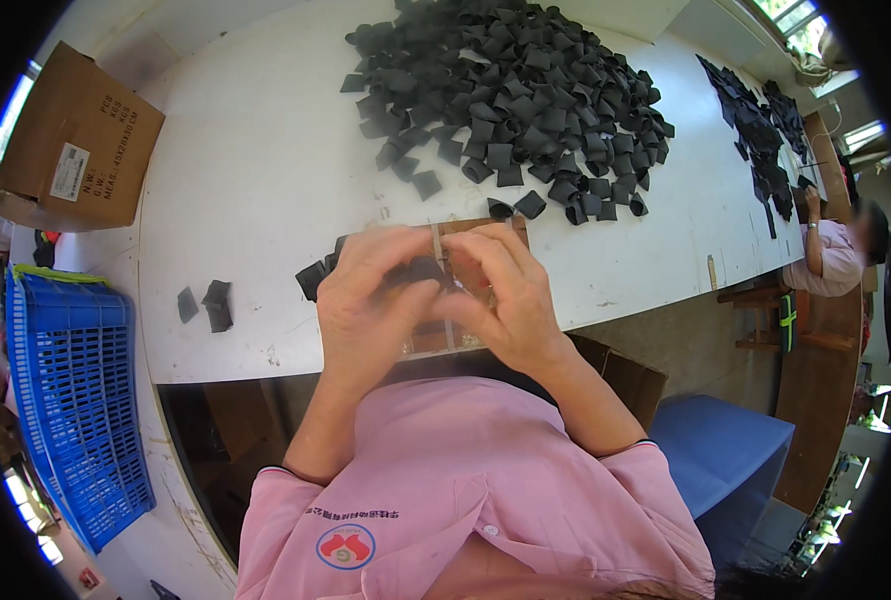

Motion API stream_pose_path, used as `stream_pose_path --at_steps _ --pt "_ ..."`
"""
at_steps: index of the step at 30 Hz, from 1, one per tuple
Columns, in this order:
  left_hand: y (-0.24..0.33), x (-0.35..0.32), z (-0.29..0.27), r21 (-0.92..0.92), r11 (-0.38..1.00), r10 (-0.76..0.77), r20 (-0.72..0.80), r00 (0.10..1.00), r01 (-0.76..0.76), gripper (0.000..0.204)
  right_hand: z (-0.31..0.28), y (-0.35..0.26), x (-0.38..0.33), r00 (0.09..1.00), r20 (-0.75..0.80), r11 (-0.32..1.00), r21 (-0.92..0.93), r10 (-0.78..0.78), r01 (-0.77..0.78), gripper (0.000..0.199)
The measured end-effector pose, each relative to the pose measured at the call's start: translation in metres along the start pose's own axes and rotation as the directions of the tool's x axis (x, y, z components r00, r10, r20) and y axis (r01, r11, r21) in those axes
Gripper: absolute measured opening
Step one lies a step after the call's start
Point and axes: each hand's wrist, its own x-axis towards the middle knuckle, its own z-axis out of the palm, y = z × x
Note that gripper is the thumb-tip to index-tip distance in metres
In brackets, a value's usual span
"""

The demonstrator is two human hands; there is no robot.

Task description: The recorder is sorting and preparing small black foam blocks on a workbench.

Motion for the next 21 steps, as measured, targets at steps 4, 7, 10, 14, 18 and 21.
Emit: stream_pose_path --at_steps 4,7,10,14,18,21 --pt "-0.007 0.000 -0.002 -0.118 0.993 0.038 0.084 0.996 -0.028 0.015 0.010 -0.004 0.000 0.979 -0.027 0.963 -0.187 -0.202 0.194 0.032" --pt "-0.009 -0.004 -0.004 -0.660 0.733 -0.283 -0.077 0.956 0.164 0.011 0.015 -0.013 0.003 0.983 -0.066 0.967 -0.202 -0.173 0.156 0.024" --pt "-0.018 -0.013 -0.003 -0.757 0.624 -0.384 -0.078 0.920 0.196 0.010 0.014 -0.016 0.010 0.967 -0.046 0.930 -0.288 -0.249 0.226 0.021" --pt "-0.018 -0.019 0.000 -0.697 0.688 -0.364 -0.094 0.927 0.200 0.008 0.017 0.005 0.007 0.953 -0.033 0.923 -0.259 -0.301 0.283 0.018" --pt "-0.025 -0.023 -0.002 -0.669 0.714 -0.341 -0.075 0.937 0.206 0.009 0.023 0.011 0.002 0.951 -0.070 0.938 -0.199 -0.301 0.283 0.017" --pt "-0.027 -0.022 -0.002 -0.630 0.753 -0.317 -0.095 0.944 0.189 0.010 0.022 0.003 0.004 0.955 -0.048 0.928 -0.258 -0.291 0.270 0.016"
